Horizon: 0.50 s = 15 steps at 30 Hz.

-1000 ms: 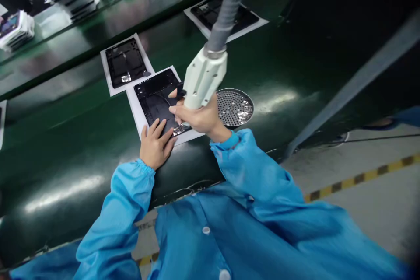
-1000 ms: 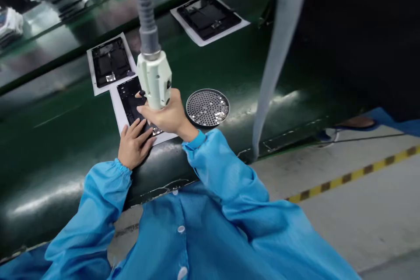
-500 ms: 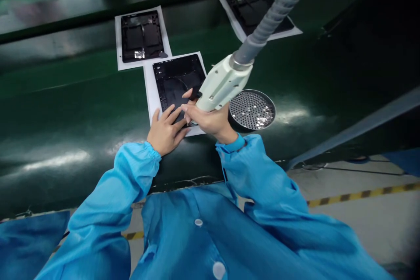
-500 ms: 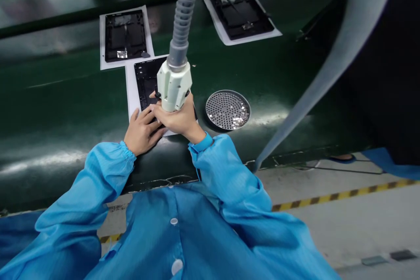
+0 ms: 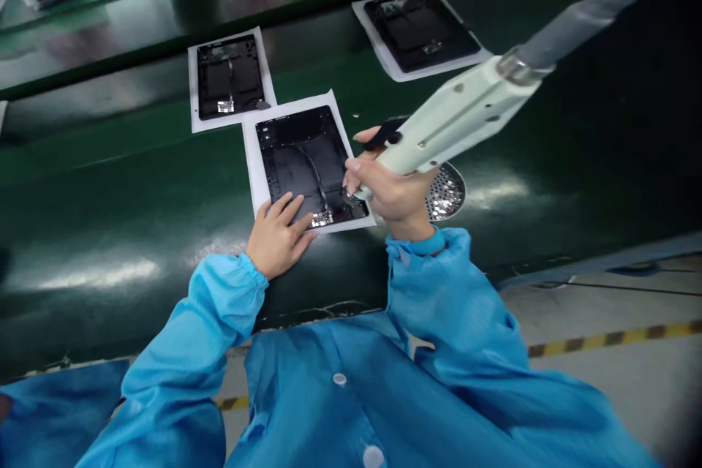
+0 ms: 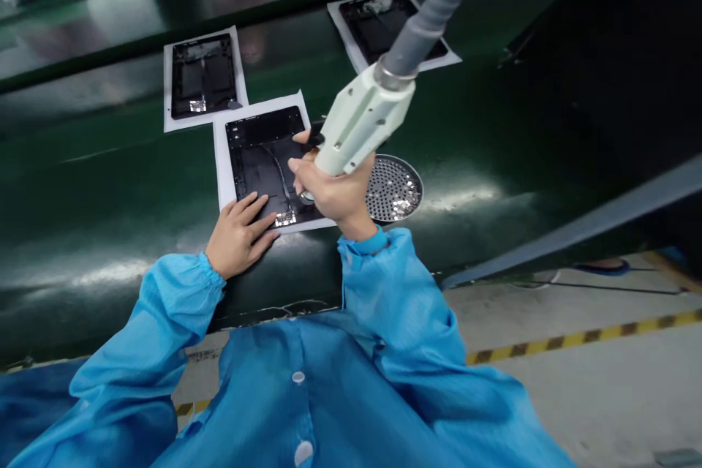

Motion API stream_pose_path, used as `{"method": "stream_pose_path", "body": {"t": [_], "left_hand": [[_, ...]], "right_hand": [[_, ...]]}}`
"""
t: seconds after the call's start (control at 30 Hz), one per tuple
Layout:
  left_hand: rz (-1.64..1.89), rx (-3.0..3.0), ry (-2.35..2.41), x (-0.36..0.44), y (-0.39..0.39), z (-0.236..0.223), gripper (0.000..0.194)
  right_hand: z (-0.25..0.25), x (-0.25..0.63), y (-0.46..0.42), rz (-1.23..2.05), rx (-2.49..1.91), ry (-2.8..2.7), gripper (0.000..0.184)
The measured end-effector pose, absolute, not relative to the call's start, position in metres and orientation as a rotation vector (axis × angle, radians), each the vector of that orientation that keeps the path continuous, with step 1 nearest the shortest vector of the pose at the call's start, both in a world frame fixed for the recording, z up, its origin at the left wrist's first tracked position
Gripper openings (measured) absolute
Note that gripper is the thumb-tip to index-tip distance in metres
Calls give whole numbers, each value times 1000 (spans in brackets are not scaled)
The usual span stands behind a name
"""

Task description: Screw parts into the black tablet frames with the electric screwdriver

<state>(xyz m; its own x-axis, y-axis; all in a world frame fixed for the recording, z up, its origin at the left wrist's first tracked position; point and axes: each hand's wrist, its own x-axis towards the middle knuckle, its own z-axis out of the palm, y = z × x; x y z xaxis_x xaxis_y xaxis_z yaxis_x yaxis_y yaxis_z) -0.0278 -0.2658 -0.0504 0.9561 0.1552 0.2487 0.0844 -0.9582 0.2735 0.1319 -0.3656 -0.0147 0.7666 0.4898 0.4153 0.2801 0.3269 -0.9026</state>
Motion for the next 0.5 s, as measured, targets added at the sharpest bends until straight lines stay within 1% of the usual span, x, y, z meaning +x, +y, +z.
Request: {"method": "stream_pose_path", "body": {"t": [0.07, 0.13, 0.2, 0.27, 0.33, 0.4, 0.5], "left_hand": [[484, 2772, 320, -34, -256, -45, 33], [518, 2671, 708, -37, -244, -37, 36], [391, 2566, 1130, -37, -236, -27, 39], [183, 2500, 1310, -35, -233, -21, 42], [56, 2480, 1269, -33, -233, -21, 36], [58, 2440, 1135, -34, -232, -26, 32], [361, 2162, 957, -37, -224, -36, 31]], "right_hand": [[-14, 137, -369, 130, -1252, -716, 22], [-12, 138, -371, 122, -1256, -692, 20], [-8, 136, -372, 124, -1273, -670, 18], [-5, 133, -372, 133, -1289, -663, 15], [-3, 131, -372, 138, -1294, -666, 14], [-2, 129, -373, 146, -1306, -666, 15], [-1, 127, -374, 141, -1343, -665, 9]]}}
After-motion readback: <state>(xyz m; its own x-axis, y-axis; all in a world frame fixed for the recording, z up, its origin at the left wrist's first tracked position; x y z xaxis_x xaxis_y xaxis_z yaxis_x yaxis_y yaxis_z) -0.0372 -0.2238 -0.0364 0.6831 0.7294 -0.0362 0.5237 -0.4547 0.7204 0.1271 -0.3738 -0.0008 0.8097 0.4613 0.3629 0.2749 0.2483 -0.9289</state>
